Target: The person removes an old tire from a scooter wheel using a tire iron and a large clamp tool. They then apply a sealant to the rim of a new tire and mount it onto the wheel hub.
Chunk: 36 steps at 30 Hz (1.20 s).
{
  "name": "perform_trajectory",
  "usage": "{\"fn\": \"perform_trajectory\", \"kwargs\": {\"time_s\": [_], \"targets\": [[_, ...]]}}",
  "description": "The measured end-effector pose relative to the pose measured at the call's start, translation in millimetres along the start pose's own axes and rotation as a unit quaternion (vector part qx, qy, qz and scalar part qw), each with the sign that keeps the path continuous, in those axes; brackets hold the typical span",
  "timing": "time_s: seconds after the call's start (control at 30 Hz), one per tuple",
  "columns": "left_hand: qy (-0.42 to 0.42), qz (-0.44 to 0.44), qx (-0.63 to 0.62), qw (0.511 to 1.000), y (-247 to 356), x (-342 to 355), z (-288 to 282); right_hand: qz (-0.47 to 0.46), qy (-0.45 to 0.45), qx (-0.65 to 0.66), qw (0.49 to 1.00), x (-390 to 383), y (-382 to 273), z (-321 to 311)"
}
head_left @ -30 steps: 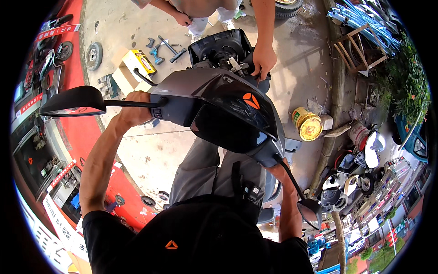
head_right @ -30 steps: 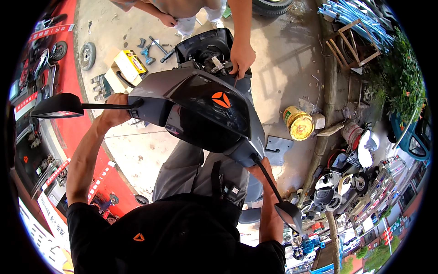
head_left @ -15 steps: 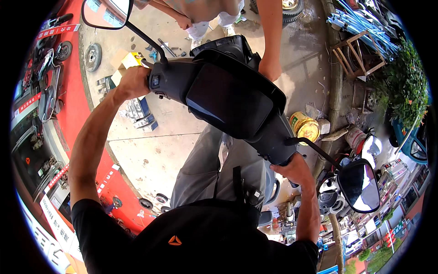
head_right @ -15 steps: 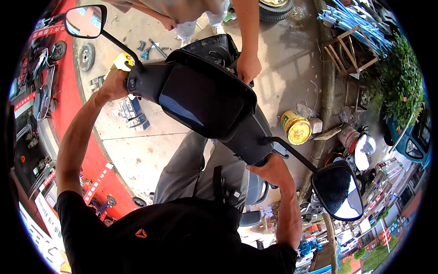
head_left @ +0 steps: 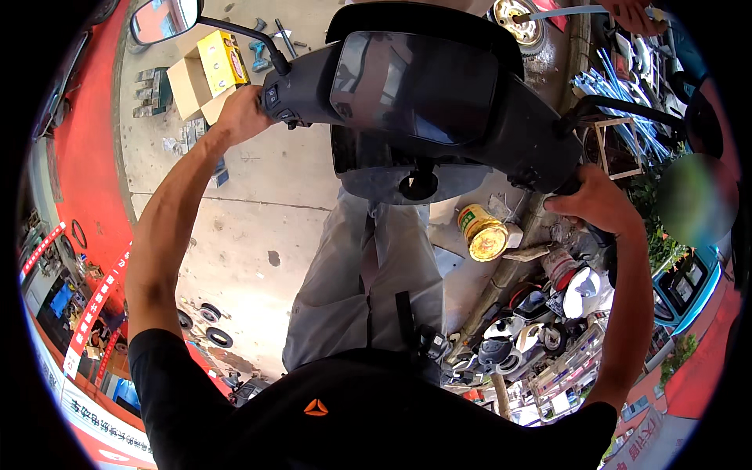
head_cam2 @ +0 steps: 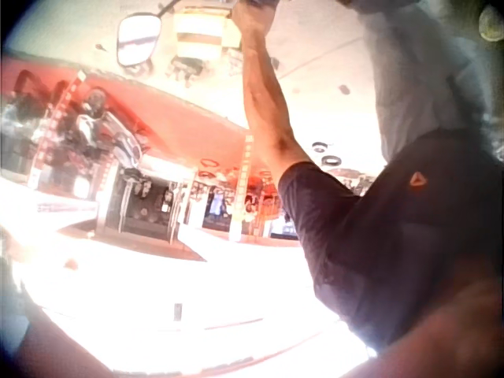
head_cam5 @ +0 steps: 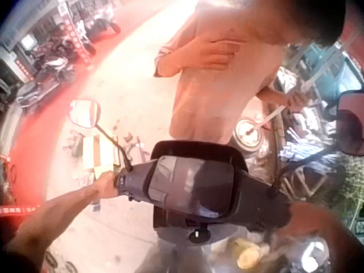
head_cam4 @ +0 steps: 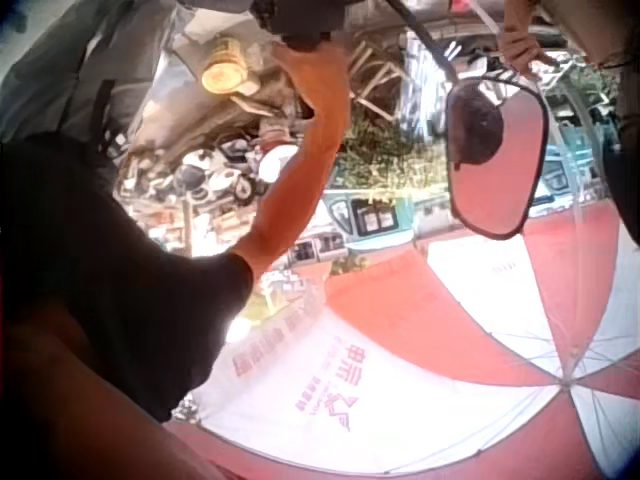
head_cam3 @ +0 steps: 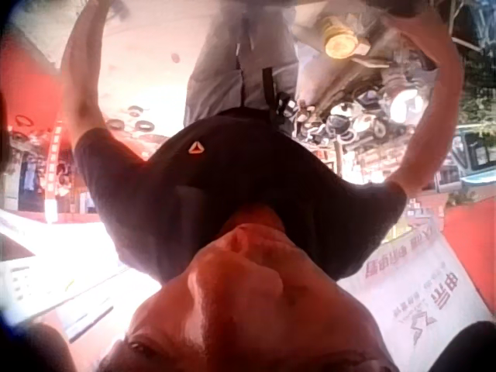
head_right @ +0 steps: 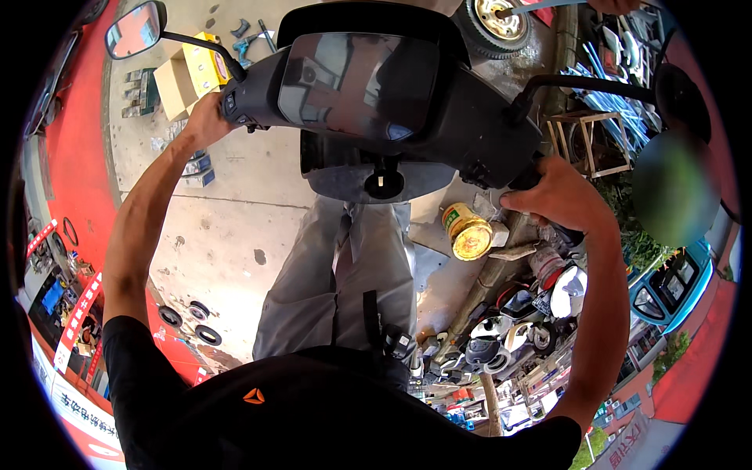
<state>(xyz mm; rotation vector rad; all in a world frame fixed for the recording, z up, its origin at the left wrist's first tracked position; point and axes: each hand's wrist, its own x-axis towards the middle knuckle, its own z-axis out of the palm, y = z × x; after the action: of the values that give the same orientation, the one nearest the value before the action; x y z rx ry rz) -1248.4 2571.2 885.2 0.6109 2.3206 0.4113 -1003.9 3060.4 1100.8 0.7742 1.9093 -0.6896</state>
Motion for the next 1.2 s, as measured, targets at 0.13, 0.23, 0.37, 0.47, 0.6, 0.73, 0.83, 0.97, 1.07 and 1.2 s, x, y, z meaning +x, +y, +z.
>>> {"fn": "perform_trajectory", "kwargs": {"time_s": [0.13, 0.23, 0.37, 0.47, 0.6, 0.73, 0.83, 0.97, 1.07, 1.2], "targets": [[-0.002, -0.022, -0.055, 0.998, -20.9, 16.4, 15.5, 0.005, 0.023, -0.076, 0.997, 36.1, -43.8, -42.5], [0.032, -0.038, -0.069, 0.996, -27.7, 17.3, 22.5, -0.007, 0.037, -0.122, 0.992, 63.3, -63.4, -55.6], [0.011, -0.078, -0.072, 0.994, -34.4, 27.1, 21.0, -0.045, 0.086, -0.172, 0.98, 87.7, -87.3, -66.9], [0.014, -0.075, -0.1, 0.992, -52.0, 39.4, 30.3, -0.147, 0.185, -0.266, 0.935, 114.3, -87.3, -83.6], [0.073, -0.04, -0.153, 0.985, -80.8, 65.8, 56.8, -0.238, 0.28, -0.34, 0.866, 131.7, -110.5, -95.8], [0.05, -0.099, -0.141, 0.984, -77.9, 79.2, 68.3, -0.284, 0.311, -0.372, 0.827, 135.3, -126.3, -101.2], [0.089, -0.06, -0.172, 0.979, -113.3, 76.1, 101.0, -0.306, 0.301, -0.37, 0.824, 149.8, -134.4, -93.5], [0.116, -0.107, -0.111, 0.981, -92.6, 56.3, 73.0, -0.255, 0.26, -0.359, 0.859, 145.2, -132.9, -86.5], [0.102, -0.099, -0.092, 0.986, -79.0, 53.4, 58.5, -0.266, 0.274, -0.333, 0.862, 139.5, -114.7, -81.9], [0.134, -0.089, -0.067, 0.985, -76.3, 38.0, 50.1, -0.281, 0.284, -0.306, 0.864, 137.8, -101.8, -67.0]]}}
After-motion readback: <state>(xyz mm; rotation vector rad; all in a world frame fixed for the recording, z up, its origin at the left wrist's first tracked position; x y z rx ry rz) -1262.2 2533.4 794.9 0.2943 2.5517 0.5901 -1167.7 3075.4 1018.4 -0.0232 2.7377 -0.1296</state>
